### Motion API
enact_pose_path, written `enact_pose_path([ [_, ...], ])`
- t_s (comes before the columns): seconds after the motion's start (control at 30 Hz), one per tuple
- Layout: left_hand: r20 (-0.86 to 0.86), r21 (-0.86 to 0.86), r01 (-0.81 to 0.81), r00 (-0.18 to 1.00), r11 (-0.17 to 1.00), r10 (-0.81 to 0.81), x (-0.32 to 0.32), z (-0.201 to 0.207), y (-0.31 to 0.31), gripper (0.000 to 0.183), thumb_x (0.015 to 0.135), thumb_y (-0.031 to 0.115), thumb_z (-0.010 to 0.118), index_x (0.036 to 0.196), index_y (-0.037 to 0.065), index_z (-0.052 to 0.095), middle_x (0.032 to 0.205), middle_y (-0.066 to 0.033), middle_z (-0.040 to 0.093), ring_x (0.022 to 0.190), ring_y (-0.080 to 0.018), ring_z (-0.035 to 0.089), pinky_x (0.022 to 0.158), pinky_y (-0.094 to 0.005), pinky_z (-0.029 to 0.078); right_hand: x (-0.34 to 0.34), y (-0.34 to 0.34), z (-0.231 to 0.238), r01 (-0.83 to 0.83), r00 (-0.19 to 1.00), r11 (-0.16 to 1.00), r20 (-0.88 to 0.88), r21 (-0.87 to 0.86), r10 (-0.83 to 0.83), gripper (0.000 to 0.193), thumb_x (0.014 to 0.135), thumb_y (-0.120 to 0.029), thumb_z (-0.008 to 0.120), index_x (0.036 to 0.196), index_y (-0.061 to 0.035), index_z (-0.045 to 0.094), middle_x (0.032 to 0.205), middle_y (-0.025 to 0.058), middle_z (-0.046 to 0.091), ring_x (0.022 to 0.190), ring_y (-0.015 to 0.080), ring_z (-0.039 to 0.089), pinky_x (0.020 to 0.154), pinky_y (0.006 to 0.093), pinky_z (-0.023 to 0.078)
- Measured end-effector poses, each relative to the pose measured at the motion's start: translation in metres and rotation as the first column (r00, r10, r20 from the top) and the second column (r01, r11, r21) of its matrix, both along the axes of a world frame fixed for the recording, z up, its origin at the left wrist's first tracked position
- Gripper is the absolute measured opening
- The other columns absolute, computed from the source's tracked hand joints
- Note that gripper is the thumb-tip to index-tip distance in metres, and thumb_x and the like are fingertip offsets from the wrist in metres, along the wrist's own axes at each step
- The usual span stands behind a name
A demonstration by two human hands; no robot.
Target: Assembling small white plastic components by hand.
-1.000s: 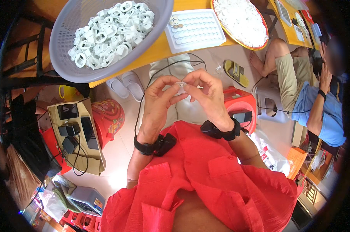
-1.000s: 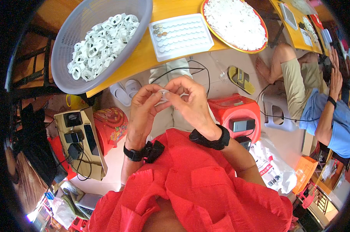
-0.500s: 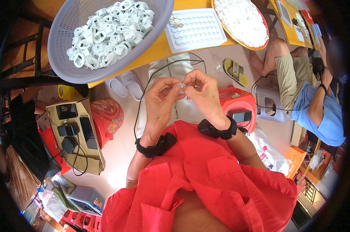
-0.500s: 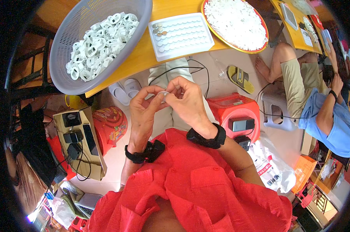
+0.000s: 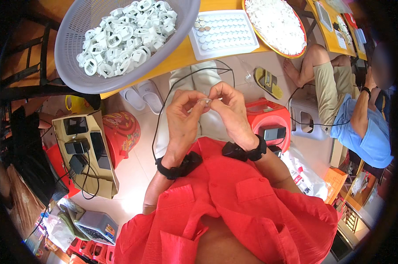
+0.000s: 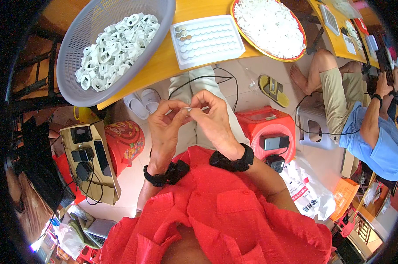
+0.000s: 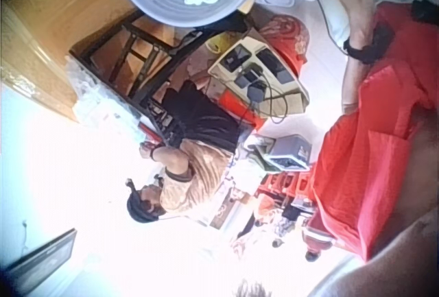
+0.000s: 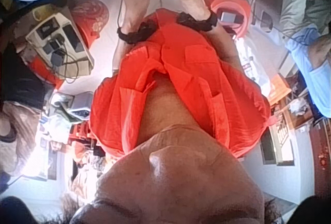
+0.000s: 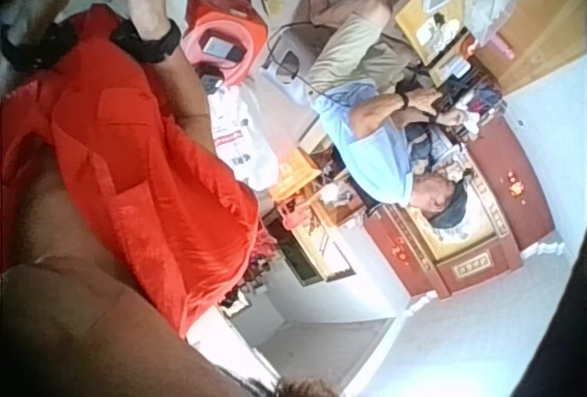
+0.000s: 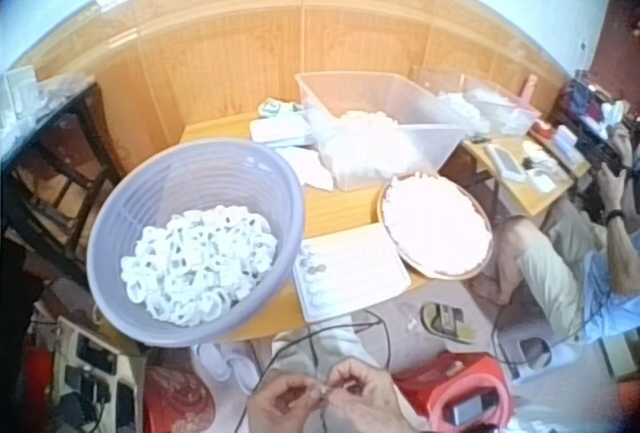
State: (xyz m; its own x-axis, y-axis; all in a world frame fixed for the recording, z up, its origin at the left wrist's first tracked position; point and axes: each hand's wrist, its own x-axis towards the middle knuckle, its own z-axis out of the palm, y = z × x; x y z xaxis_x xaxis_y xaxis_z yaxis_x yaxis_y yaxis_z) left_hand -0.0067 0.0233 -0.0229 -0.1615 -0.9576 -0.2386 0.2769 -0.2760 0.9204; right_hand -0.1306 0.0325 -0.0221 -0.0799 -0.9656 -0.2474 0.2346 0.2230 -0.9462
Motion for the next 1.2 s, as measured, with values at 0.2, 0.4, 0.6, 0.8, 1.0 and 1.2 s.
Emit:
enact_pose_path([
  [0.2,0.013,0.018,-0.006,1.000,1.000,0.006,0.001,-0.001,0.002,0.008,0.082,-0.004,0.056,0.089,-0.004,0.059,0.096,-0.0057,0.047,0.082,-0.0144,0.060,0.071,-0.0252,0.054,0.005,0.003,0.001,0.027,0.995,0.999,-0.091,-0.025,-0.029,0.006,0.072,0.002,0.056,0.076,-0.0023,0.054,0.071,-0.0025,0.050,0.061,0.0036,0.045,0.054,0.0189,0.039],
  [0.4,0.037,0.157,0.026,0.999,0.987,-0.032,0.004,0.007,-0.006,0.011,0.085,0.002,0.054,0.094,-0.004,0.059,0.093,-0.0069,0.056,0.082,-0.0154,0.061,0.070,-0.0252,0.054,0.000,-0.003,-0.003,-0.005,0.904,0.981,-0.421,-0.192,-0.078,0.006,0.074,0.002,0.061,0.078,-0.0010,0.057,0.071,-0.0005,0.053,0.061,0.0058,0.050,0.054,0.0198,0.040],
  [0.6,0.012,0.157,0.045,0.999,0.987,-0.047,0.014,0.001,-0.009,0.014,0.084,0.004,0.057,0.097,-0.001,0.059,0.092,-0.0056,0.060,0.078,-0.0134,0.061,0.071,-0.0271,0.055,-0.006,-0.008,-0.012,-0.010,0.989,0.992,-0.147,-0.126,-0.009,0.008,0.076,0.001,0.062,0.083,-0.0003,0.060,0.075,0.0018,0.055,0.064,0.0076,0.053,0.055,0.0197,0.040],
  [0.8,-0.021,0.169,-0.022,0.999,0.985,0.026,0.011,-0.002,-0.006,0.013,0.081,0.003,0.059,0.094,-0.001,0.060,0.090,-0.0063,0.060,0.077,-0.0127,0.060,0.067,-0.0249,0.054,-0.001,-0.002,-0.003,-0.012,0.964,0.996,-0.267,-0.094,-0.014,0.010,0.075,0.002,0.062,0.085,-0.0012,0.062,0.079,0.0026,0.054,0.068,0.0078,0.053,0.056,0.0200,0.040],
  [1.0,0.055,0.158,-0.038,0.998,0.987,0.030,0.007,-0.005,-0.005,0.010,0.079,-0.001,0.060,0.089,-0.003,0.058,0.080,-0.0059,0.060,0.070,-0.0119,0.061,0.062,-0.0218,0.051,0.005,-0.006,-0.005,-0.007,0.958,0.993,-0.284,-0.118,-0.027,0.008,0.074,0.004,0.060,0.081,-0.0001,0.060,0.076,0.0038,0.052,0.061,0.0091,0.051,0.052,0.0209,0.040],
  [1.2,0.075,0.101,-0.102,0.993,0.990,0.095,-0.001,-0.007,-0.006,0.010,0.080,0.002,0.060,0.090,0.000,0.058,0.084,-0.0057,0.059,0.072,-0.0131,0.061,0.063,-0.0231,0.052,0.002,-0.012,0.000,-0.034,0.892,0.992,-0.450,-0.121,-0.024,0.009,0.073,0.006,0.060,0.079,0.0003,0.060,0.073,0.0038,0.050,0.059,0.0083,0.049,0.052,0.0206,0.041],
])
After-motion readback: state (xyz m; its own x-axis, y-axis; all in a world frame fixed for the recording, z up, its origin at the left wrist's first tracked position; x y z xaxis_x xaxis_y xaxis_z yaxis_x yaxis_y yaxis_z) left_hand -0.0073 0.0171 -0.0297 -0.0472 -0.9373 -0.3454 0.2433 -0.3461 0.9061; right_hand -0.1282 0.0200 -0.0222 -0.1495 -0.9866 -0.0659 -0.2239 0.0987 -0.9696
